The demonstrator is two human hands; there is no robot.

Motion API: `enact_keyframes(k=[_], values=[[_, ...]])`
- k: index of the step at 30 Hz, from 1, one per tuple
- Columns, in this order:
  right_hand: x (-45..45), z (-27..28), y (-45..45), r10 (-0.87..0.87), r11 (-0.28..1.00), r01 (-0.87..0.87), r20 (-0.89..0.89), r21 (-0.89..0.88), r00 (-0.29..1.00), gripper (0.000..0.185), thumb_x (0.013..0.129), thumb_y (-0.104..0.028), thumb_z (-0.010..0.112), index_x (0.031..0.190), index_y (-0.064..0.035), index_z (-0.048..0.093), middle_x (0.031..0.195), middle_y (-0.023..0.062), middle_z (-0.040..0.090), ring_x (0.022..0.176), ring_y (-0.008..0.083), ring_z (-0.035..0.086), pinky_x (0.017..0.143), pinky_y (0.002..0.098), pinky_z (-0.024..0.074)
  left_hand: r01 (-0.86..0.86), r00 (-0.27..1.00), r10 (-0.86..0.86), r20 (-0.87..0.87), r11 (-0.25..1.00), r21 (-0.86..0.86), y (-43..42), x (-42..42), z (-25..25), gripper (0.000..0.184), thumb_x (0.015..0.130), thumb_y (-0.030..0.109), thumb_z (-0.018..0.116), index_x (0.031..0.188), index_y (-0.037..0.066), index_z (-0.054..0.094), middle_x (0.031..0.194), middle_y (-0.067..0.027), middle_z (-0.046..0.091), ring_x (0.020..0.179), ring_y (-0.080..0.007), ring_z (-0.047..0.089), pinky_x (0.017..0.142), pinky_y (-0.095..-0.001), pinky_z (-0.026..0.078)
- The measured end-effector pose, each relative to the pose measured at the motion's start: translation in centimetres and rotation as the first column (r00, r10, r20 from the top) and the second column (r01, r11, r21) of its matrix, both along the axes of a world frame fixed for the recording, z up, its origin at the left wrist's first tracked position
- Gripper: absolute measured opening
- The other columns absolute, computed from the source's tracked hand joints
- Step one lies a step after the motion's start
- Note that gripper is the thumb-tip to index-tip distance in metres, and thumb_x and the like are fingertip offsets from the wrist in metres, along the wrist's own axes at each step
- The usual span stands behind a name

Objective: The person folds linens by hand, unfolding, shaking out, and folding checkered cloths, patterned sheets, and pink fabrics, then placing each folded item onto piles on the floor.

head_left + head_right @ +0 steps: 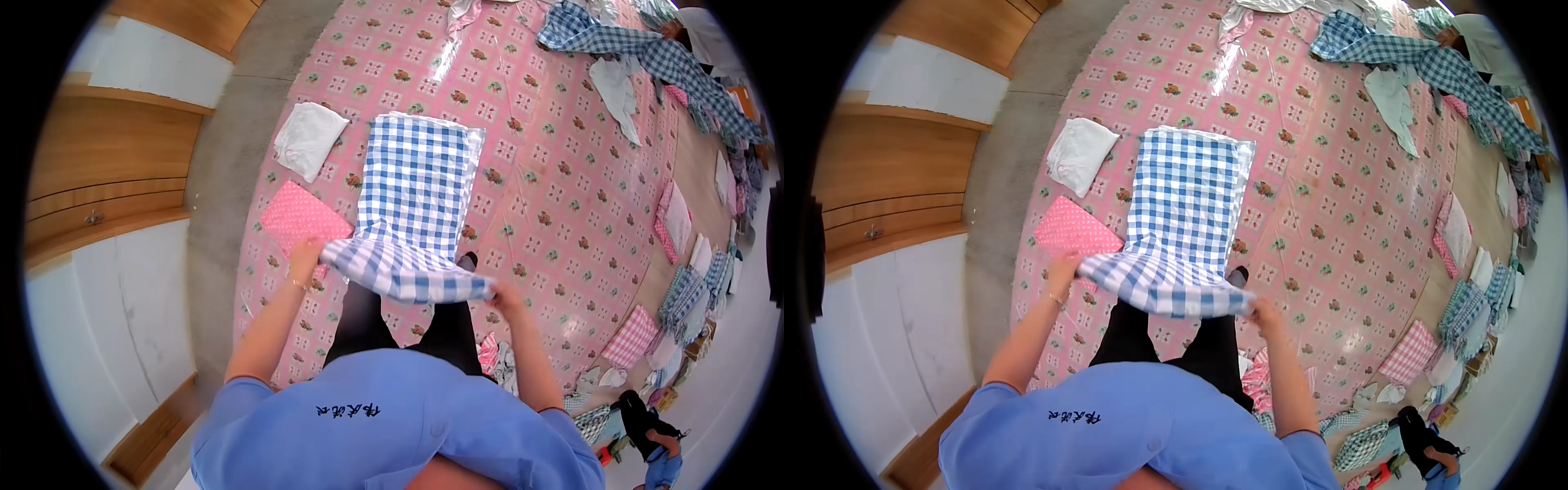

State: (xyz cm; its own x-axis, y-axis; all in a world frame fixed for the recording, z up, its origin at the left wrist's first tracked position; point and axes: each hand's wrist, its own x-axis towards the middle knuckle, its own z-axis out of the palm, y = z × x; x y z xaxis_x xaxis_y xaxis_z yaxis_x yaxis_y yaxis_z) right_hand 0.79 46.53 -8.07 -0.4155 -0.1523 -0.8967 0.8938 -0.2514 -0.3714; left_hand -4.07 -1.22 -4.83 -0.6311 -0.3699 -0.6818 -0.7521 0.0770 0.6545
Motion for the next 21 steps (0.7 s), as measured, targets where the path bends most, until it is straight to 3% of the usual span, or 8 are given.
enact_keyframes(k=[2,6,8,10,13,15,17,21], values=[[-5.7,-1.0,-1.3,-0.036,0.980,0.042,-0.037,0.194,0.999,0.019,0.074,-0.013,0.053,0.091,-0.0064,0.057,0.085,0.0026,0.057,0.076,0.0158,0.056,0.063,0.0293,0.0477,-0.026,0.998,0.025,-0.065,1.000,-0.002,-2.2,-3.9,-4.9,0.028,0.074,0.013,0.054,0.098,-0.001,0.054,0.080,-0.0079,0.057,0.068,-0.0143,0.055,0.055,-0.0249,0.046],[-19.8,-7.0,-1.9,-0.072,0.957,0.146,-0.281,0.250,0.957,0.018,0.072,-0.013,0.052,0.084,-0.0017,0.056,0.080,0.0071,0.057,0.075,0.0191,0.055,0.063,0.0323,0.0478,0.049,0.974,0.003,-0.225,0.973,0.225,-3.2,-17.3,-8.6,0.031,0.076,0.011,0.053,0.105,-0.001,0.051,0.091,-0.0077,0.056,0.077,-0.0147,0.054,0.062,-0.0276,0.045],[-27.2,-13.1,2.0,0.123,0.974,-0.006,-0.500,0.228,0.857,0.022,0.078,-0.014,0.048,0.097,-0.0032,0.054,0.088,0.0065,0.058,0.081,0.0203,0.056,0.071,0.0335,0.0468,-0.024,0.924,0.135,-0.357,0.954,0.299,-2.6,-22.7,-11.4,0.044,0.076,0.013,0.055,0.115,0.000,0.041,0.101,-0.0098,0.052,0.083,-0.0165,0.053,0.068,-0.0293,0.044],[-31.8,-8.6,-4.7,-0.231,0.773,0.543,-0.651,0.329,0.723,0.034,0.079,-0.016,0.049,0.110,-0.0010,0.045,0.099,0.0101,0.053,0.091,0.0233,0.052,0.075,0.0379,0.0449,-0.039,0.902,0.156,-0.404,0.959,0.282,-1.9,-25.9,-13.2,0.048,0.075,0.015,0.057,0.117,0.000,0.038,0.103,-0.0102,0.051,0.085,-0.0171,0.053,0.070,-0.0302,0.044],[-33.0,-10.5,-8.1,-0.240,0.885,0.434,-0.637,0.166,0.733,0.042,0.079,-0.015,0.051,0.117,-0.0021,0.038,0.108,0.0115,0.048,0.096,0.0246,0.049,0.077,0.0402,0.0437,0.023,0.892,0.041,-0.451,0.991,0.135,-1.9,-26.8,-16.8,0.043,0.073,0.016,0.060,0.110,-0.002,0.044,0.096,-0.0125,0.055,0.083,-0.0178,0.054,0.073,-0.0286,0.044],[-30.6,-11.8,-11.0,-0.074,0.908,0.293,-0.572,0.299,0.817,0.040,0.078,-0.015,0.053,0.114,-0.0041,0.041,0.104,0.0088,0.051,0.094,0.0216,0.049,0.077,0.0397,0.0436,0.262,0.888,-0.288,-0.359,0.958,-0.120,-2.0,-24.3,-20.6,0.046,0.070,0.019,0.061,0.107,-0.004,0.045,0.096,-0.0155,0.056,0.085,-0.0210,0.055,0.073,-0.0302,0.044],[-26.7,-14.4,-12.7,0.004,0.884,0.210,-0.457,0.417,0.890,0.038,0.077,-0.016,0.056,0.111,-0.0044,0.044,0.100,0.0072,0.052,0.093,0.0198,0.049,0.077,0.0388,0.0435,0.302,0.895,-0.322,-0.309,0.947,-0.110,-2.5,-19.8,-27.7,0.045,0.068,0.021,0.061,0.103,-0.004,0.047,0.092,-0.0173,0.057,0.085,-0.0243,0.056,0.073,-0.0324,0.044],[-17.0,-23.5,-13.4,-0.050,0.894,0.110,-0.148,0.434,0.988,0.031,0.075,-0.017,0.056,0.103,-0.0043,0.050,0.094,0.0058,0.054,0.088,0.0184,0.052,0.068,0.0332,0.0448,0.433,0.892,-0.450,-0.050,0.880,-0.194,-2.9,-10.8,-32.0,0.042,0.070,0.024,0.058,0.101,-0.003,0.049,0.091,-0.0181,0.057,0.086,-0.0278,0.056,0.075,-0.0338,0.043]])
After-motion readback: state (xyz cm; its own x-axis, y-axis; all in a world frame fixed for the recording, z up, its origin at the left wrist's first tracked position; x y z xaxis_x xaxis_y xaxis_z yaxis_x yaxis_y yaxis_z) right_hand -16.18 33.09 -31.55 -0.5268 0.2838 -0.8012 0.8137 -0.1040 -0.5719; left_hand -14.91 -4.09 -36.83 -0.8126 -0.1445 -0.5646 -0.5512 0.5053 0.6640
